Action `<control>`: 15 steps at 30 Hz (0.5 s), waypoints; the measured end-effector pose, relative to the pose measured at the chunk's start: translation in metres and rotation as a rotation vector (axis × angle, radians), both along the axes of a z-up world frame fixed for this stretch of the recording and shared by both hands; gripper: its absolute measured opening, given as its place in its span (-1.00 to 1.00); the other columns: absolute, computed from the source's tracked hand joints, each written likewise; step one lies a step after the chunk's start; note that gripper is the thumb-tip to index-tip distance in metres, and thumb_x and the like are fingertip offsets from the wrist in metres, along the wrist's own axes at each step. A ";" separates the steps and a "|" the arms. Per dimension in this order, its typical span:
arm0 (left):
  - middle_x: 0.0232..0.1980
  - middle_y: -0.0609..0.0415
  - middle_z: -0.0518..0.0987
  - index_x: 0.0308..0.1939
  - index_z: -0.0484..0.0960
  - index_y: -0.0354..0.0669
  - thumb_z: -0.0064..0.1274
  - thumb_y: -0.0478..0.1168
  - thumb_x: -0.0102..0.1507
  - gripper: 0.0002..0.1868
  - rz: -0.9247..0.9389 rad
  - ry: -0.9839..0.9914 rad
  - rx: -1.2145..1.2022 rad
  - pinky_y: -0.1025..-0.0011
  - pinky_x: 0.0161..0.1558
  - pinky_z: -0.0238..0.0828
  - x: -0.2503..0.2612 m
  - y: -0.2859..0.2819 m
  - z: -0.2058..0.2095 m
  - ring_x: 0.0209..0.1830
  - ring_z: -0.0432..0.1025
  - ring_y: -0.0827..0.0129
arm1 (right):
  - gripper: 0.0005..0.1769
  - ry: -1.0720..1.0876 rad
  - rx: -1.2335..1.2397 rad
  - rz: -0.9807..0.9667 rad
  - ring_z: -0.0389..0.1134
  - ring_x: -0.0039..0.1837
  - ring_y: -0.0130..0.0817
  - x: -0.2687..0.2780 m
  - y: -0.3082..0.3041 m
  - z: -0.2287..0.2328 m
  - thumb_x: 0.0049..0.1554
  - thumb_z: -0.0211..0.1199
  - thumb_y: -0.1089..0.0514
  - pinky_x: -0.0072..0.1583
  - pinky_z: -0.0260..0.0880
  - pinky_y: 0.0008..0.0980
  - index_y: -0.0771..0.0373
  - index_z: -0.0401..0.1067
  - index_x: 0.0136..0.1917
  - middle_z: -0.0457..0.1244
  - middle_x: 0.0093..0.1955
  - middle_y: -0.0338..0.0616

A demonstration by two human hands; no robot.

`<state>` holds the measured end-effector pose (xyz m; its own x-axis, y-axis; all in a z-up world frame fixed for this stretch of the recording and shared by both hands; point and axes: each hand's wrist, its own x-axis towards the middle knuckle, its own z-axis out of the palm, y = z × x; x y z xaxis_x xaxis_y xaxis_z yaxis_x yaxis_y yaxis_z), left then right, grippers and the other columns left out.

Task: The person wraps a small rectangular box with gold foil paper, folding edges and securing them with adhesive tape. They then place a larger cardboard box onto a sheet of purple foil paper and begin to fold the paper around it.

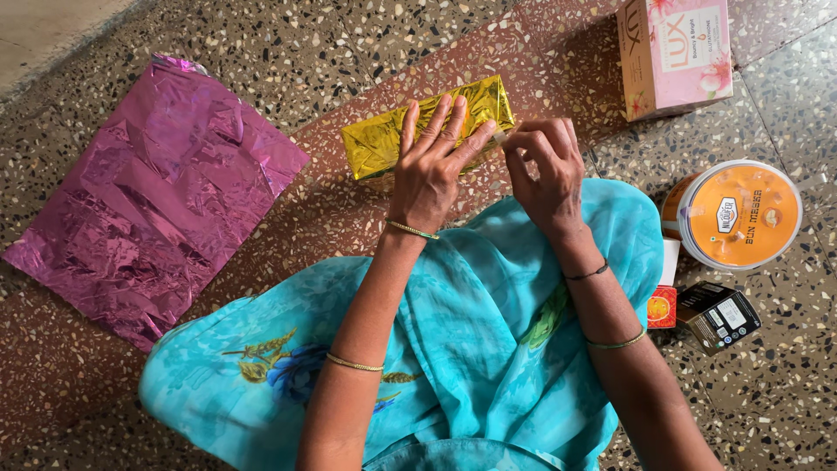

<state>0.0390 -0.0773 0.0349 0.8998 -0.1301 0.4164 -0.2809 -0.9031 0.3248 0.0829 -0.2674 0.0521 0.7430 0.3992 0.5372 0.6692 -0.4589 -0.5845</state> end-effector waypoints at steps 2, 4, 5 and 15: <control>0.49 -0.11 0.41 0.41 0.54 0.24 -0.06 -0.46 0.31 -0.36 0.001 0.001 -0.004 -0.13 0.59 -0.03 0.000 0.000 0.000 0.55 0.26 0.05 | -0.79 -0.023 0.000 0.013 0.30 0.08 -0.09 -0.001 0.000 -0.002 0.15 0.37 0.44 0.13 0.34 -0.16 0.28 0.44 0.00 0.28 0.06 -0.07; 0.50 -0.10 0.41 0.41 0.54 0.24 -0.06 -0.46 0.31 -0.37 0.004 -0.001 -0.010 -0.13 0.59 -0.03 0.001 0.000 0.000 0.56 0.26 0.06 | -0.79 -0.034 0.006 0.020 0.31 0.10 -0.09 -0.001 0.000 -0.003 0.14 0.36 0.45 0.14 0.35 -0.16 0.28 0.43 -0.01 0.29 0.06 -0.07; 0.50 -0.10 0.41 0.40 0.54 0.24 -0.07 -0.46 0.31 -0.37 0.004 -0.001 -0.006 -0.13 0.59 -0.04 0.001 0.000 0.000 0.56 0.26 0.06 | -0.78 -0.033 0.012 0.019 0.32 0.11 -0.09 -0.002 0.000 -0.004 0.13 0.36 0.46 0.14 0.36 -0.17 0.28 0.43 -0.01 0.29 0.06 -0.07; 0.50 -0.12 0.40 0.35 0.59 0.19 -0.07 -0.44 0.31 -0.42 -0.004 -0.005 -0.006 -0.14 0.58 -0.05 0.001 0.000 -0.002 0.56 0.24 0.04 | -0.57 0.104 0.110 -0.015 0.31 0.29 -0.07 0.005 0.004 0.004 0.13 0.27 0.49 0.08 0.49 -0.33 0.30 0.46 0.27 0.19 0.28 0.08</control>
<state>0.0397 -0.0768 0.0334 0.8973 -0.1310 0.4215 -0.2858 -0.9002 0.3287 0.0877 -0.2638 0.0564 0.8022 0.3308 0.4970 0.5961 -0.3973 -0.6978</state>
